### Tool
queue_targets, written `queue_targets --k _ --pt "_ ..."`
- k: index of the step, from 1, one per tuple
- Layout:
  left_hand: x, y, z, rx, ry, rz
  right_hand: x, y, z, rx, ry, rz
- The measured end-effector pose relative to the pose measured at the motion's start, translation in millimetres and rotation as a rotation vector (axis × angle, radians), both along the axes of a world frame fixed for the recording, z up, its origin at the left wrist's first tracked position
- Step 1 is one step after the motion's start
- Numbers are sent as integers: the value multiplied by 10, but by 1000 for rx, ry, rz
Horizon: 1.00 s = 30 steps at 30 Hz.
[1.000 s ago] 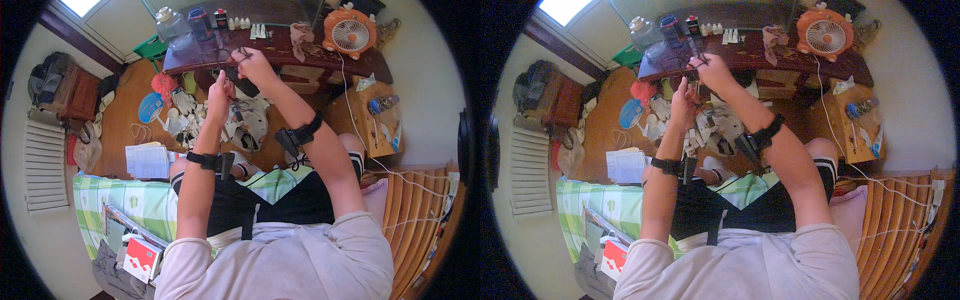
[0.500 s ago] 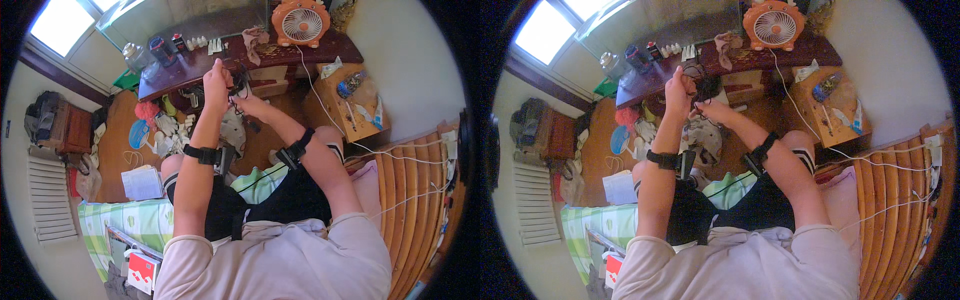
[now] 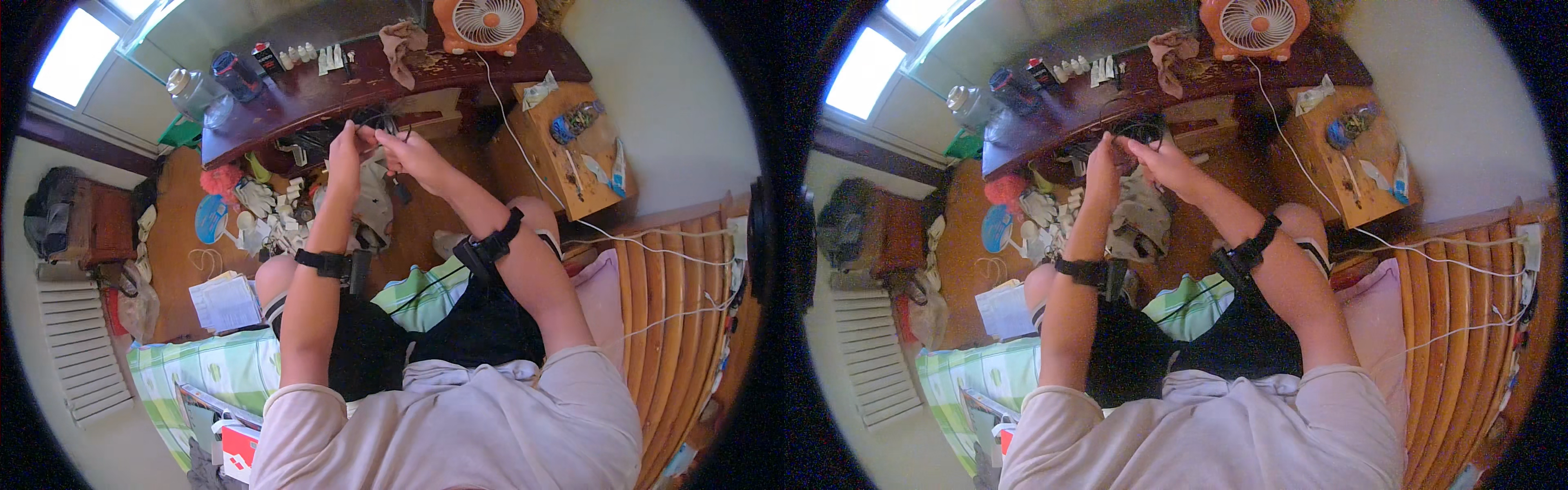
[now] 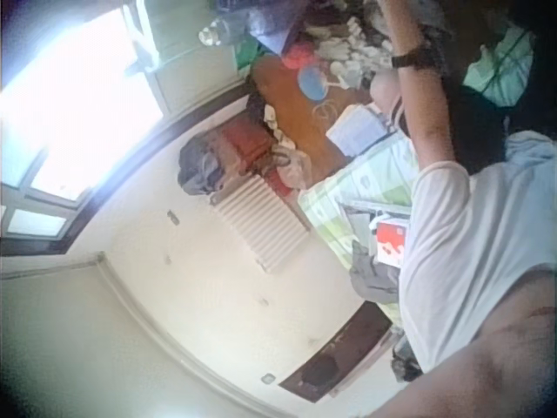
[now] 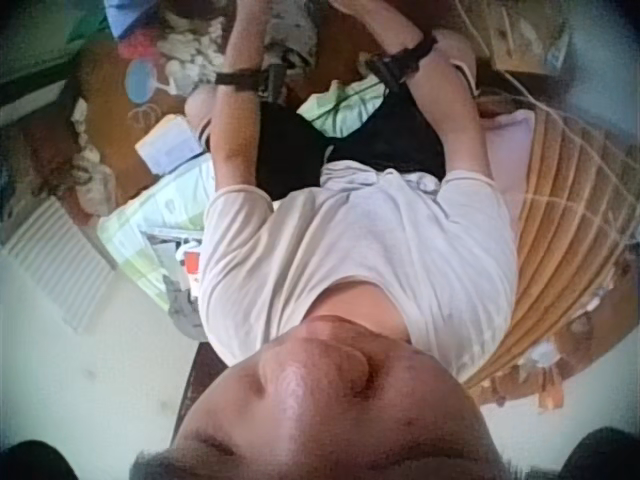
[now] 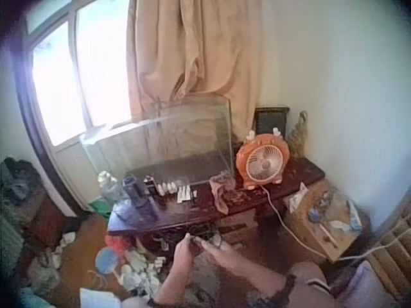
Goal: The person holds a small black electronic component and connects several thin black and yellow wires to its ports.
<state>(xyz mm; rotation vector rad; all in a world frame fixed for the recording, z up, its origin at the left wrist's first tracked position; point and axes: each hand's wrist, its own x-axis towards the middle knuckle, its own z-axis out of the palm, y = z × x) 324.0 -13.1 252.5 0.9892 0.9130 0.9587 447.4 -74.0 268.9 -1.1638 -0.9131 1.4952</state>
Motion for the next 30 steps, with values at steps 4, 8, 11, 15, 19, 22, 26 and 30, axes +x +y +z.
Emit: queue_targets --k 4,8,11,15,19,22,26,30 --pt "-22 -16 -156 119 180 -110 -39 44 60 62 113 -2" --pt "-17 24 -353 78 288 -254 -58 127 127 14 431 -15" --pt "-32 -56 -467 -43 290 -273 -20 185 113 26 543 -30" --pt "27 -153 -302 -138 304 -296 73 286 63 17 744 3" --pt "-122 -109 -343 -190 219 -542 73 337 119 2 814 -124" --pt "-185 -246 -126 -303 333 -491 218 410 25 80 863 -128" --pt "-315 -306 -25 -219 333 -492 323 455 -41 48 761 -253" --pt "-380 -334 55 26 388 -498 344 430 -113 9 654 -373"
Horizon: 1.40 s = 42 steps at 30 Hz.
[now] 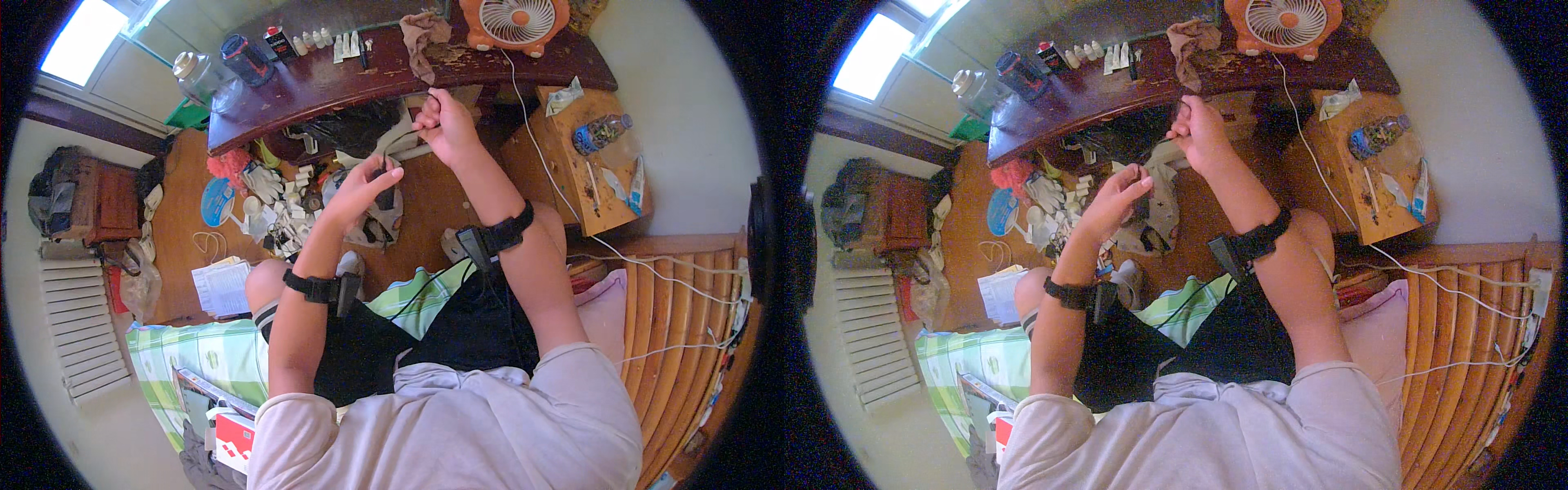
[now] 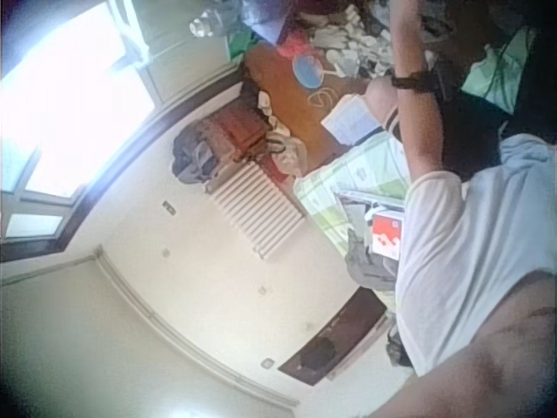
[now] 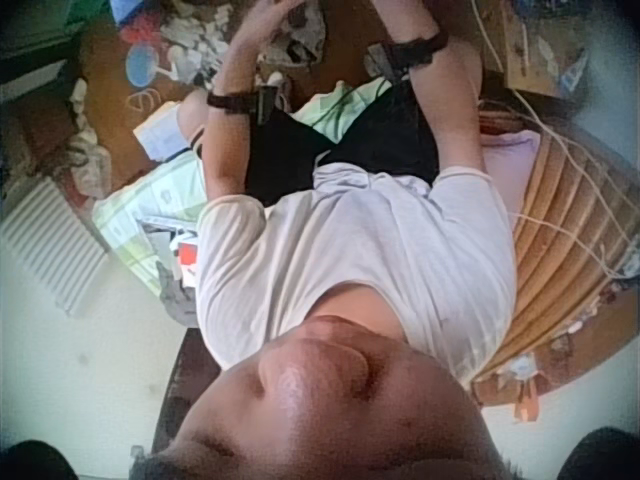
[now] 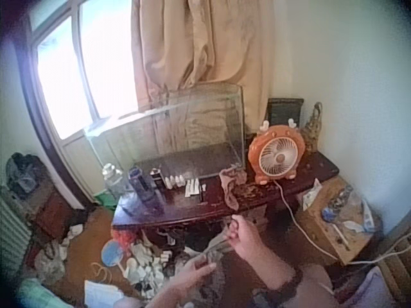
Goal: The person holds a small black electronic component and connects several thin black and yellow wires to its ports.
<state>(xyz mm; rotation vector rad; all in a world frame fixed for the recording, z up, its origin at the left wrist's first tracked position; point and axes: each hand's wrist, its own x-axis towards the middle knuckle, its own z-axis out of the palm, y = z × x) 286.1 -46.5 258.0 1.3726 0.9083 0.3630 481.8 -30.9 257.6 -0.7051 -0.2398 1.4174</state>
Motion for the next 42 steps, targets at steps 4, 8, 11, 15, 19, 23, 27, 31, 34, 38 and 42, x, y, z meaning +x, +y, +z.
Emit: queue_targets --k 4,8,11,15,19,23,27,31,34,38,42 --pt "-7 5 24 92 -210 111 -33 -38 -80 -206 -93 11" --pt "29 -9 141 295 -252 387 -98 -115 -212 -311 -204 122" --pt "-15 80 136 245 -268 434 -211 -123 -252 -346 -280 153" --pt "8 129 228 202 -337 461 -258 -130 -289 -361 -551 382" --pt "-17 173 272 148 -368 460 -321 -76 -375 -317 -1291 732" --pt "-23 209 248 48 -383 495 -455 -165 -450 -97 -1682 351" --pt "-38 267 219 31 -358 468 -527 -52 -529 219 -1320 -124" --pt "-72 315 143 -17 -350 541 -515 -88 -379 192 -1033 219" --pt "-87 313 150 -103 -411 570 -544 -163 -233 18 -949 293" --pt "-71 319 161 -235 -410 459 -519 -129 -275 307 -1229 -64" --pt "-73 293 188 -99 -142 448 -464 -95 -318 166 -1142 -12"
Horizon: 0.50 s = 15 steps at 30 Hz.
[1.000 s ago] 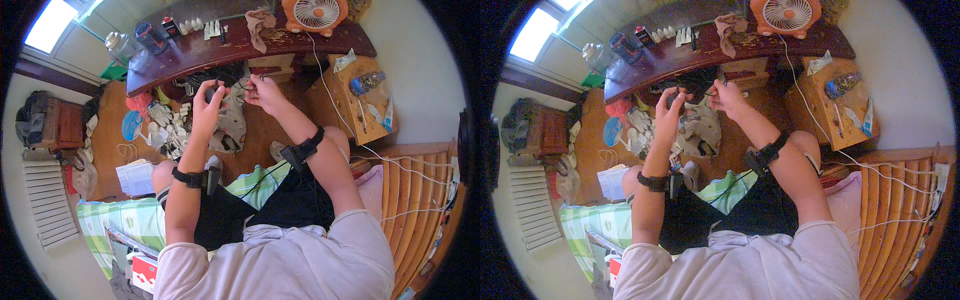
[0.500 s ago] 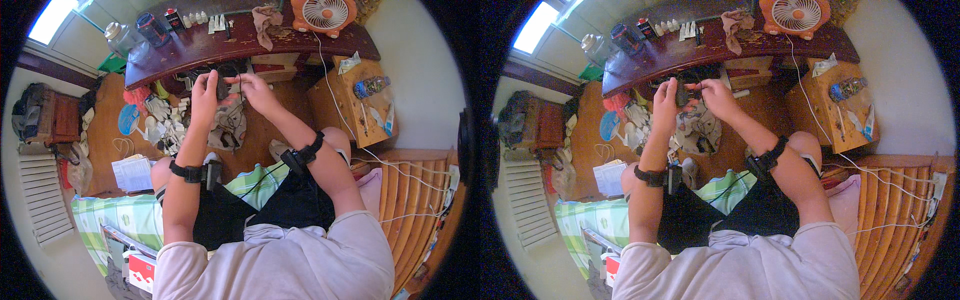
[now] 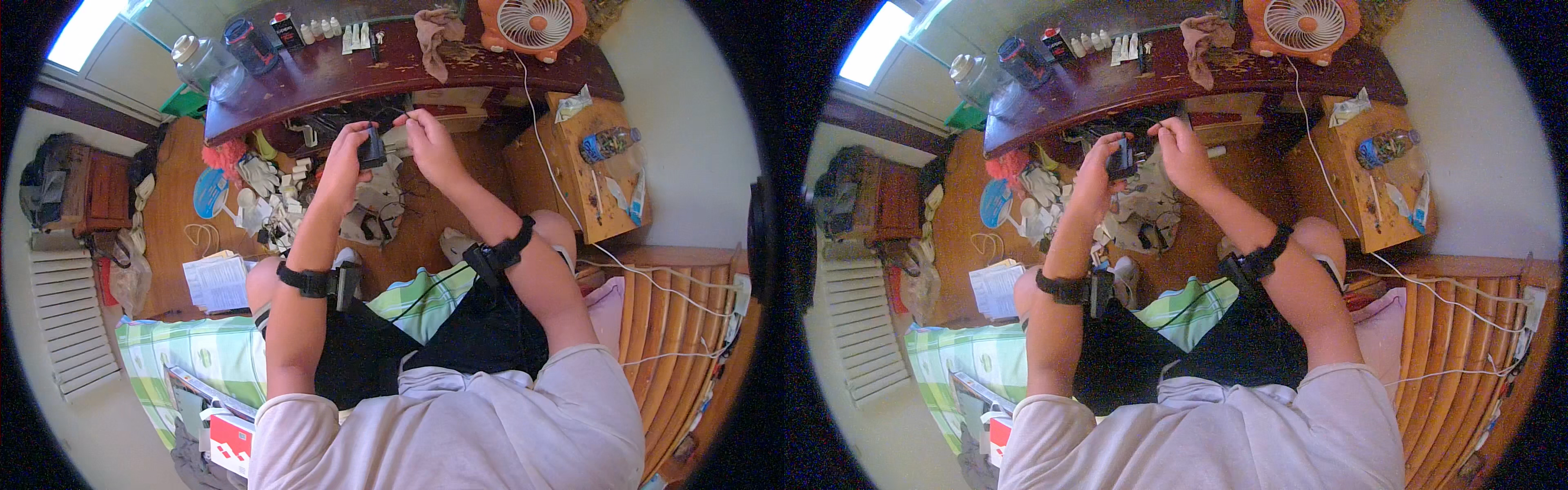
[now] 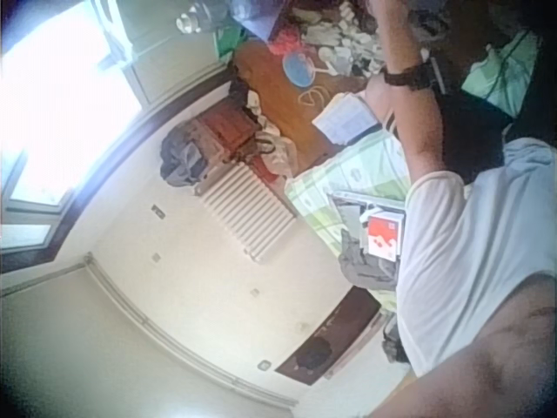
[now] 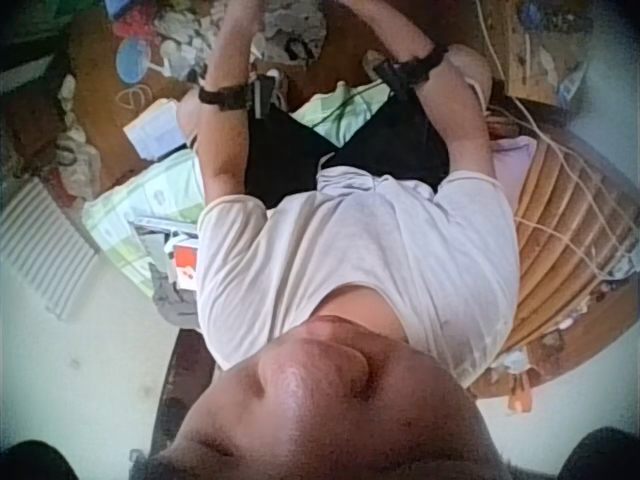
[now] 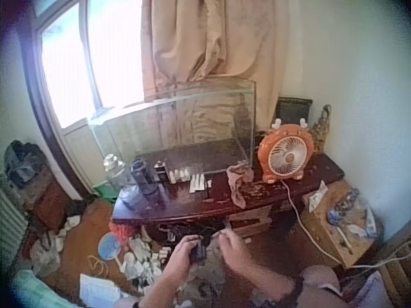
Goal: The person holds a small black electronic component and connects several thin black and yellow wires to its ports.
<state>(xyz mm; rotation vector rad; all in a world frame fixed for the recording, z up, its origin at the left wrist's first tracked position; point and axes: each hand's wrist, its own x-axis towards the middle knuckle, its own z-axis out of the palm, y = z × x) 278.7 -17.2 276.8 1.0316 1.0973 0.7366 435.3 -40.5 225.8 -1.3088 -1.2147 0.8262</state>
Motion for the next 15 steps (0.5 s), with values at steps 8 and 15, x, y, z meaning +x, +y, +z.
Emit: queue_targets --k 8,15 --pt "102 -20 -76 216 -179 -151 87 53 -103 97 26 -165" --pt "68 18 -197 385 -2 -181 113 -42 210 22 -138 -175"
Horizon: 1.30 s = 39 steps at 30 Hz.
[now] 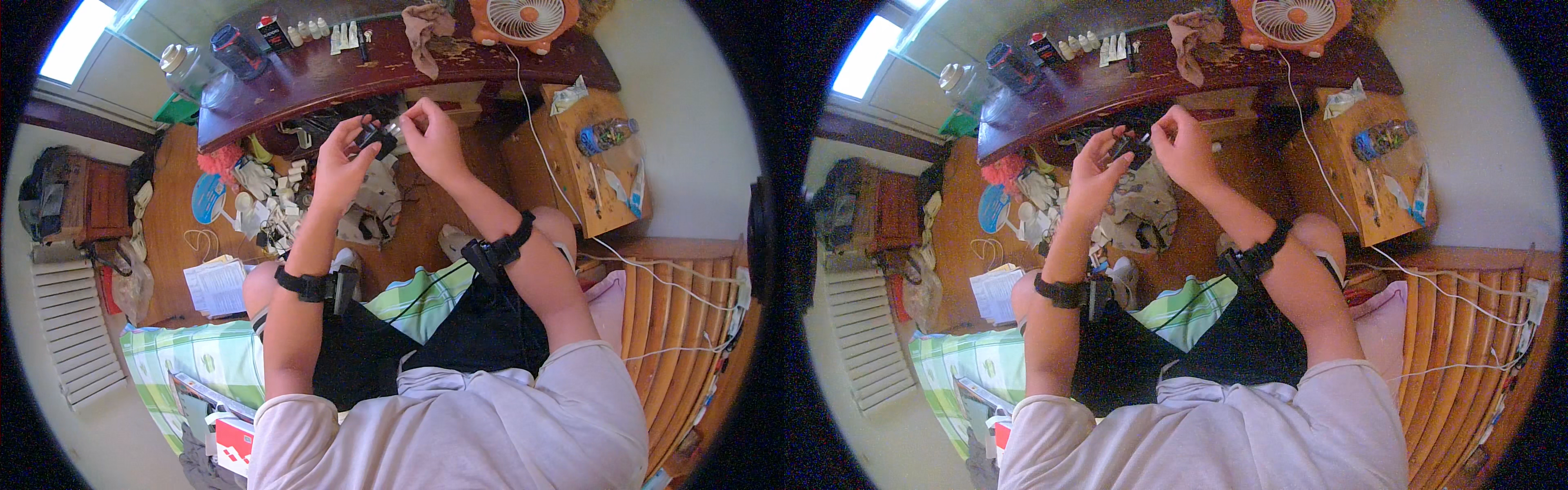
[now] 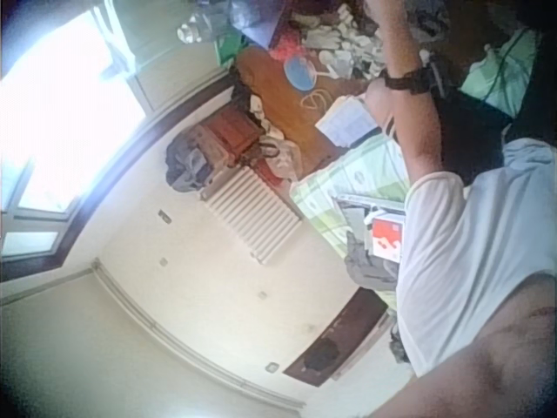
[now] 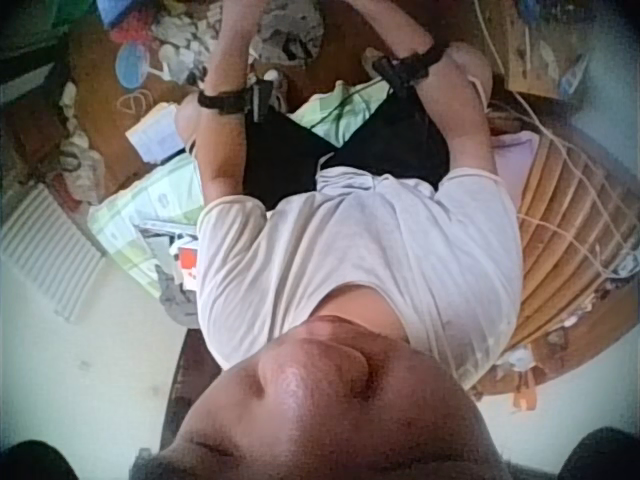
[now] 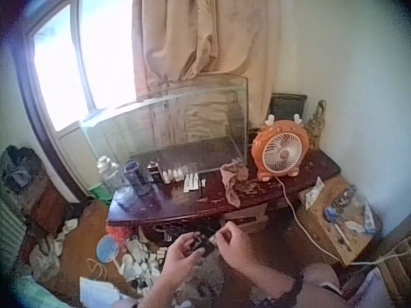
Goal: The person holds a small black electronic component and connects several thin black and yellow wires to its ports.
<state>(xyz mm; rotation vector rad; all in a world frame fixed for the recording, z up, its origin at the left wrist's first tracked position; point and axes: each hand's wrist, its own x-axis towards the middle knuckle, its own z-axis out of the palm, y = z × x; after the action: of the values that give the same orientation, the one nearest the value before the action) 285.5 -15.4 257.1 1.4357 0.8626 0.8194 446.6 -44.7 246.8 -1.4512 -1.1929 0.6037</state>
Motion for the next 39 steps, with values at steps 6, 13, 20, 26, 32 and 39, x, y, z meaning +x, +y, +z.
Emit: queue_targets --k 6,13,20,26,32,39 --pt "48 4 3 86 -44 106 -2 -19 -8 -26 -72 21" --pt "86 6 -25 282 -10 210 -70 -19 -57 -26 -44 91" --pt "70 78 -170 280 -51 369 -169 -58 -115 -83 -1 131" --pt "73 105 -236 32 -196 405 -240 -109 -136 -116 224 340" --pt "133 104 -194 -434 -617 341 -309 -154 -156 -267 309 558" --pt "92 166 -184 -499 -668 312 -206 -76 -349 -395 253 481"
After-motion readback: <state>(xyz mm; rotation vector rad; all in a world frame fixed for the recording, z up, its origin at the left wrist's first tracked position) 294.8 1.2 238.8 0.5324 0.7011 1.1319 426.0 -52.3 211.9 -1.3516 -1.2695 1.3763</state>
